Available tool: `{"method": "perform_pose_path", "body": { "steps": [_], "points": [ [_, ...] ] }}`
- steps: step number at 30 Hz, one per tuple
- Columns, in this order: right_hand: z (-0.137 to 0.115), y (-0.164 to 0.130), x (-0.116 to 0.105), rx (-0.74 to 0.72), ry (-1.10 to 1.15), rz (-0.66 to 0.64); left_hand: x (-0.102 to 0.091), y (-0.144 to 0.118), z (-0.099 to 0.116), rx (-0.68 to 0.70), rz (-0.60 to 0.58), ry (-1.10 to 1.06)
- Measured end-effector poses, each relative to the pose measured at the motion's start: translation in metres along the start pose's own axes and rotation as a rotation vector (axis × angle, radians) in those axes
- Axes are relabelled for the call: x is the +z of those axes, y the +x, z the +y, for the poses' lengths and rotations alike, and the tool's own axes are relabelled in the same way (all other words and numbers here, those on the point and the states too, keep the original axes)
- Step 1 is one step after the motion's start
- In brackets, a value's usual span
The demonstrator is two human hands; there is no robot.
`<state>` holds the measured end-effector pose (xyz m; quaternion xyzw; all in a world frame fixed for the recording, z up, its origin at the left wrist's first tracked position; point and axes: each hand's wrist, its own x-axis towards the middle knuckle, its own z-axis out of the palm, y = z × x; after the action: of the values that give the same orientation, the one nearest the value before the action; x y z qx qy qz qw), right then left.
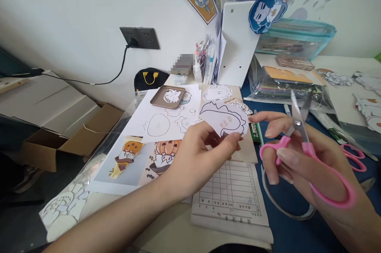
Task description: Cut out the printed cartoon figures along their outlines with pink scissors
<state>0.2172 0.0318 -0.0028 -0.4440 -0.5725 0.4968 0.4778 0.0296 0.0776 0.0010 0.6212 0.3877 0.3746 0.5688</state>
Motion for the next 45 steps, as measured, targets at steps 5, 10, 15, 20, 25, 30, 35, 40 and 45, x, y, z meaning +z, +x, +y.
{"method": "perform_pose_path", "body": {
  "steps": [5, 10, 15, 20, 25, 30, 35, 40, 45],
  "points": [
    [-0.003, 0.000, 0.004, 0.196, 0.019, -0.231, -0.001, -0.003, 0.003, -0.044, 0.046, -0.043],
    [-0.008, -0.003, 0.006, 0.236, -0.140, -0.388, -0.002, -0.005, 0.006, -0.081, 0.079, -0.018],
    [-0.008, -0.003, 0.007, 0.219, -0.214, -0.360, -0.001, -0.006, 0.008, -0.048, 0.022, 0.006],
    [0.000, -0.010, 0.006, 0.212, -0.219, -0.309, 0.001, -0.006, 0.010, -0.029, -0.058, -0.048],
    [0.008, -0.019, 0.001, 0.269, -0.246, -0.268, 0.002, -0.006, 0.014, -0.034, -0.081, -0.059],
    [0.011, -0.021, -0.002, 0.227, -0.254, -0.290, 0.000, -0.009, 0.017, -0.055, -0.120, -0.035],
    [0.011, -0.020, -0.001, 0.195, -0.270, -0.295, -0.001, -0.008, 0.016, -0.103, -0.193, -0.062],
    [0.015, -0.026, -0.003, 0.208, -0.296, -0.267, 0.001, -0.005, 0.017, -0.089, -0.139, -0.048],
    [0.017, -0.027, -0.005, 0.189, -0.287, -0.273, 0.000, -0.008, 0.019, -0.090, -0.194, -0.064]
  ]
}}
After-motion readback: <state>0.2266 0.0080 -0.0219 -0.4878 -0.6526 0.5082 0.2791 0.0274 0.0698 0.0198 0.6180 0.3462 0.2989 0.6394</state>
